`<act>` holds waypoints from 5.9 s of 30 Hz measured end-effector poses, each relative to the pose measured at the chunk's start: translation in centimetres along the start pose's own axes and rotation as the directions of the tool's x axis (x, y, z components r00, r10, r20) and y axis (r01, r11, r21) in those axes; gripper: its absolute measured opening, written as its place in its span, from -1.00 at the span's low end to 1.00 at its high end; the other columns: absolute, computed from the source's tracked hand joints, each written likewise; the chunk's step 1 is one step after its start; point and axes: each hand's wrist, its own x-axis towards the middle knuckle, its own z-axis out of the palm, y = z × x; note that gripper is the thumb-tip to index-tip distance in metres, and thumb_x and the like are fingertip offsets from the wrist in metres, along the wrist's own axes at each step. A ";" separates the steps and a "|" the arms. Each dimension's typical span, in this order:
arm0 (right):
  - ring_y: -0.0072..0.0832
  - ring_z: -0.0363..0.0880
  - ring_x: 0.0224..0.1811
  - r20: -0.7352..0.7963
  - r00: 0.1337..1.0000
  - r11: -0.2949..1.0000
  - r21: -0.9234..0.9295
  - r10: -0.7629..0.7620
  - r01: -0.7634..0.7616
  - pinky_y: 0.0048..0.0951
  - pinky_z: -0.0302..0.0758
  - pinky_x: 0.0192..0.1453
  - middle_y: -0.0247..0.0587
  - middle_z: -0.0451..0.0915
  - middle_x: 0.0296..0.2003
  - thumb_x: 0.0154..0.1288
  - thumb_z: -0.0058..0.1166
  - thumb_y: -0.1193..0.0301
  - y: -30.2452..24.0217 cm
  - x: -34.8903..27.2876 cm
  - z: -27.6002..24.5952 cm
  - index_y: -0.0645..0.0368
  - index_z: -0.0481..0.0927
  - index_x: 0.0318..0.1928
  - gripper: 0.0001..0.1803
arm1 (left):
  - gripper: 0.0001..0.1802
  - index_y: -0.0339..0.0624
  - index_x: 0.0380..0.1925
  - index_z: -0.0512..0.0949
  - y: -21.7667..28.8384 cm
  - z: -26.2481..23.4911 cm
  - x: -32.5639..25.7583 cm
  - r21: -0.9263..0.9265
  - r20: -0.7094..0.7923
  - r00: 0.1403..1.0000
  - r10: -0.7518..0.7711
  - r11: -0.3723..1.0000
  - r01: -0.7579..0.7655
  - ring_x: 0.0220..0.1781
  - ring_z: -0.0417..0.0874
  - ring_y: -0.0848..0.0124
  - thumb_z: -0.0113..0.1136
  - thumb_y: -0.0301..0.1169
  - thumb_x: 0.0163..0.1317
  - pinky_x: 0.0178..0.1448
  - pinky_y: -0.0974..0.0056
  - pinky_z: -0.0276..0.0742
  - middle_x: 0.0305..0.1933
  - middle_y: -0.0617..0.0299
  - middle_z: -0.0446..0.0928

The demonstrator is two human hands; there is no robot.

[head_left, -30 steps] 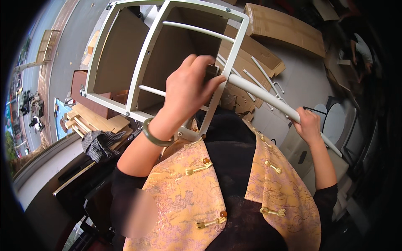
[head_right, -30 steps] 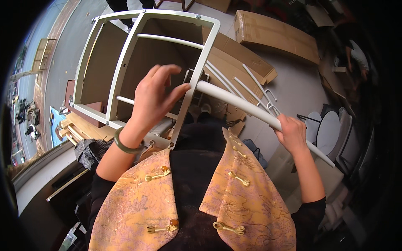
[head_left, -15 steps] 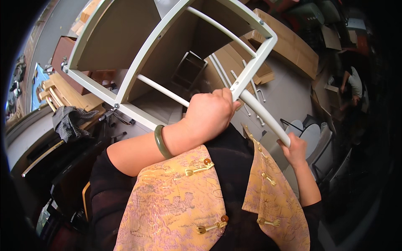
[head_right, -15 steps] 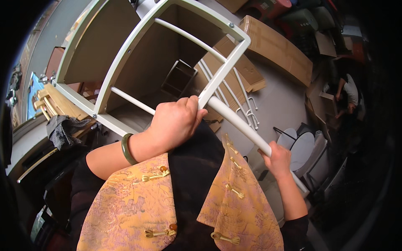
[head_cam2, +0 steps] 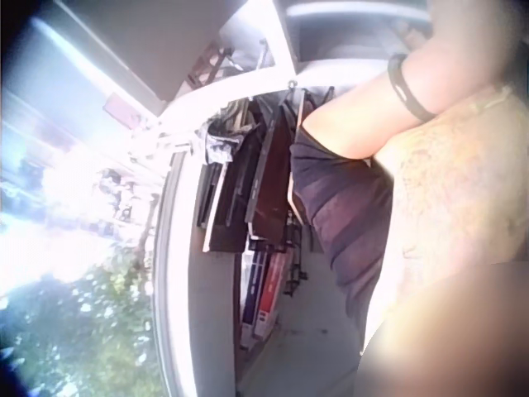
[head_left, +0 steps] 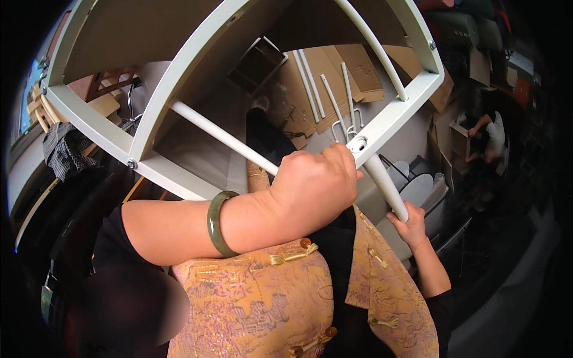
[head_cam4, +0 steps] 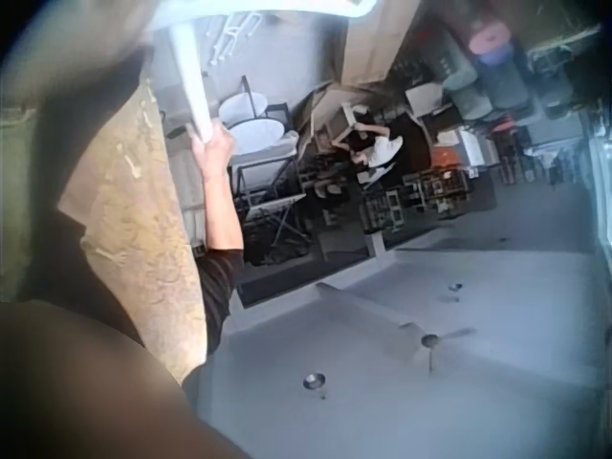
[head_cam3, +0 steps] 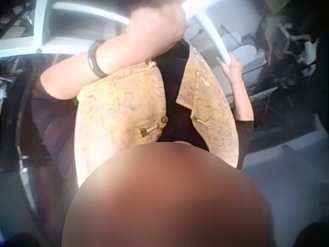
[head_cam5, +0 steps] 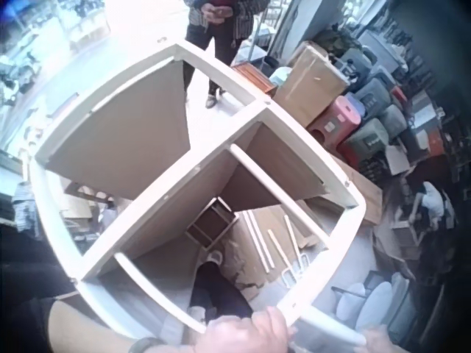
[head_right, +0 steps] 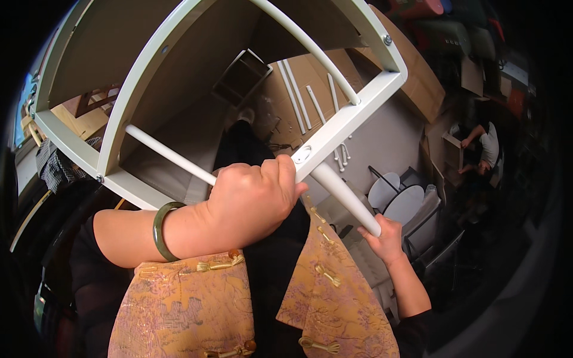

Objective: The person assembles a white metal frame by inserting tubular legs into the frame and securing them with screws. The person aligns the frame, inserts the legs, and uses a screwdriver to tighten the fasteners.

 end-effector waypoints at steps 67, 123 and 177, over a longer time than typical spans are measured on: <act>-0.28 0.53 -0.63 0.189 0.960 0.975 0.044 0.208 -0.220 -0.39 0.44 -0.47 -0.07 0.51 -0.67 -0.03 0.35 0.35 -3.3 2.7 -0.2 0.27 0.49 -0.57 -0.70 | -0.61 -0.09 -0.80 0.32 -1.1 -0.5 -1.3 0.007 0.009 0.999 0.048 0.999 -0.048 -0.77 0.17 0.58 0.21 -0.19 0.04 -0.72 0.40 -0.01 -0.76 0.38 0.13; -0.11 0.51 -0.62 -0.171 0.978 0.984 -0.109 0.122 -0.142 -0.25 0.43 -0.51 -0.08 0.50 -0.68 -0.10 0.38 0.27 -3.2 -0.7 1.4 0.17 0.49 -0.60 -0.68 | -0.61 -0.11 -0.72 0.37 0.5 0.2 -1.6 -0.001 0.024 0.999 0.047 0.999 -0.047 -0.82 0.35 0.48 0.22 -0.13 0.07 -0.75 0.37 0.17 -0.75 0.32 0.27; -0.12 0.51 -0.55 -0.503 0.838 0.935 -0.353 -0.212 0.025 -0.21 0.37 -0.44 -0.10 0.50 -0.63 -0.15 0.36 0.32 -11.6 -5.3 -4.9 0.15 0.46 -0.51 -0.69 | -0.69 -0.38 -0.49 0.55 0.6 -7.2 1.2 -0.473 0.342 0.927 -0.151 0.826 0.308 -0.50 0.62 0.20 0.07 -0.28 0.05 -0.30 0.20 0.54 -0.62 0.03 0.54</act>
